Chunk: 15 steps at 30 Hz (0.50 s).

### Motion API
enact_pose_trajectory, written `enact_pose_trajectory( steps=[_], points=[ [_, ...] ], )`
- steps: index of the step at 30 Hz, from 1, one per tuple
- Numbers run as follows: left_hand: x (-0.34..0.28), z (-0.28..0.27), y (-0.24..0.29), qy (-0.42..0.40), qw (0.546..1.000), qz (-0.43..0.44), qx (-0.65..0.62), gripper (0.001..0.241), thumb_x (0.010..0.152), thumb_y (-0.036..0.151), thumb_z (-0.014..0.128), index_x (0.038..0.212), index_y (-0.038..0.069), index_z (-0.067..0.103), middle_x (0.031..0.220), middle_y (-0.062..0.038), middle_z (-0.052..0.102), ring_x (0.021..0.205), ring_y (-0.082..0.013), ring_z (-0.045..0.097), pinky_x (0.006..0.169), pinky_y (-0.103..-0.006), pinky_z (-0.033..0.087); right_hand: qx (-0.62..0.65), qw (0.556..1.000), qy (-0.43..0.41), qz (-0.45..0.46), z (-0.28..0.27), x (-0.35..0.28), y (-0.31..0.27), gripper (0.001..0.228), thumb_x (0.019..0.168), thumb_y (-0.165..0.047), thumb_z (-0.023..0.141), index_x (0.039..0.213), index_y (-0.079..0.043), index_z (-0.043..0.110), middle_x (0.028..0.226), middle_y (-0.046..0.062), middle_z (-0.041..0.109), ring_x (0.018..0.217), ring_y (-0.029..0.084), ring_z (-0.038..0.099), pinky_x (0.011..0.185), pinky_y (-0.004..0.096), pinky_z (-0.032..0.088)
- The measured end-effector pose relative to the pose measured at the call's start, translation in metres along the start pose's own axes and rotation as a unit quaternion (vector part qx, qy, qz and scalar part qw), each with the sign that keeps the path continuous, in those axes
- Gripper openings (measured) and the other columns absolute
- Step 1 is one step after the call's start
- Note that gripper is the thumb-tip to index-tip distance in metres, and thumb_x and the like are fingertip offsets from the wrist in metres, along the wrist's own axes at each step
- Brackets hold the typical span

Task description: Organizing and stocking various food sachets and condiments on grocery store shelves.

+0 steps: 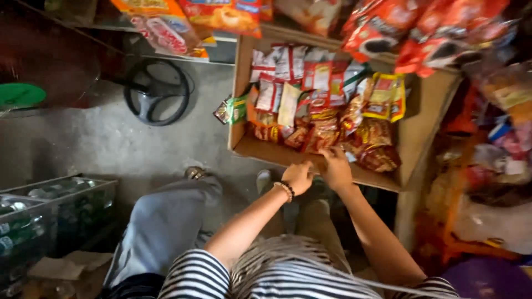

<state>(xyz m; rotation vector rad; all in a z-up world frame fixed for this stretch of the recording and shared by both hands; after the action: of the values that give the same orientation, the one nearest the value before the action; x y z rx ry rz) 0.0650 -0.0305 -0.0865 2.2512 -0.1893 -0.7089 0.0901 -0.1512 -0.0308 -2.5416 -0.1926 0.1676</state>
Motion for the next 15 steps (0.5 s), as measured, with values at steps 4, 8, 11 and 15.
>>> enact_pose_trajectory(
  steps=[4, 8, 11, 15],
  points=[
    [-0.021, 0.016, -0.061, -0.031, 0.995, 0.025, 0.087, 0.034, 0.09, 0.021, 0.064, 0.122, 0.009, 0.066, 0.126, -0.019, 0.068, 0.121, -0.0404, 0.061, 0.104, -0.0527, 0.047, 0.01, 1.0, -0.012, -0.008, 0.085, -0.01, -0.003, 0.052, 0.071, -0.014, 0.082, 0.12, -0.009, 0.067, 0.123, 0.023, 0.061, 0.113, 0.045, 0.058, 0.094, 0.052, 0.051],
    [-0.025, 0.013, -0.092, 0.014, 0.975, 0.069, 0.21, 0.059, 0.086, 0.025, 0.069, 0.138, 0.001, 0.054, 0.146, -0.022, 0.05, 0.142, -0.0409, 0.039, 0.118, -0.0596, 0.024, -0.018, 0.997, -0.067, 0.016, 0.159, -0.002, 0.014, 0.044, 0.077, -0.014, 0.073, 0.12, -0.008, 0.067, 0.125, 0.021, 0.063, 0.115, 0.043, 0.061, 0.097, 0.05, 0.052],
    [-0.015, 0.018, -0.112, 0.059, 0.957, 0.077, 0.273, 0.064, 0.086, 0.025, 0.069, 0.142, -0.002, 0.051, 0.151, -0.022, 0.047, 0.147, -0.0394, 0.034, 0.122, -0.0602, 0.017, 0.023, 0.994, -0.098, 0.032, 0.208, 0.031, 0.034, 0.05, 0.076, -0.013, 0.067, 0.125, -0.005, 0.065, 0.128, 0.021, 0.063, 0.116, 0.042, 0.062, 0.098, 0.048, 0.052],
    [-0.015, -0.001, -0.099, 0.051, 0.959, 0.067, 0.269, 0.074, 0.084, 0.029, 0.07, 0.144, -0.005, 0.045, 0.155, -0.023, 0.042, 0.149, -0.0386, 0.031, 0.125, -0.0591, 0.014, 0.065, 0.977, -0.173, 0.11, 0.261, 0.072, 0.06, 0.054, 0.081, -0.013, 0.06, 0.135, -0.008, 0.064, 0.132, 0.023, 0.065, 0.124, 0.04, 0.062, 0.106, 0.046, 0.051]
  ],
)
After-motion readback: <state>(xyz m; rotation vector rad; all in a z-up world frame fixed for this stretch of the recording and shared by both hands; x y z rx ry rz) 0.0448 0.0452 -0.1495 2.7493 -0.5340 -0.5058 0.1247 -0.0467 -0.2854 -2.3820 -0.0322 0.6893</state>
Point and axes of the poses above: each hand's wrist, its own x-axis towards the middle knuckle, its own z-axis out of the palm, y = z × x, the point moved 10 cm from there along x, towards the middle knuckle
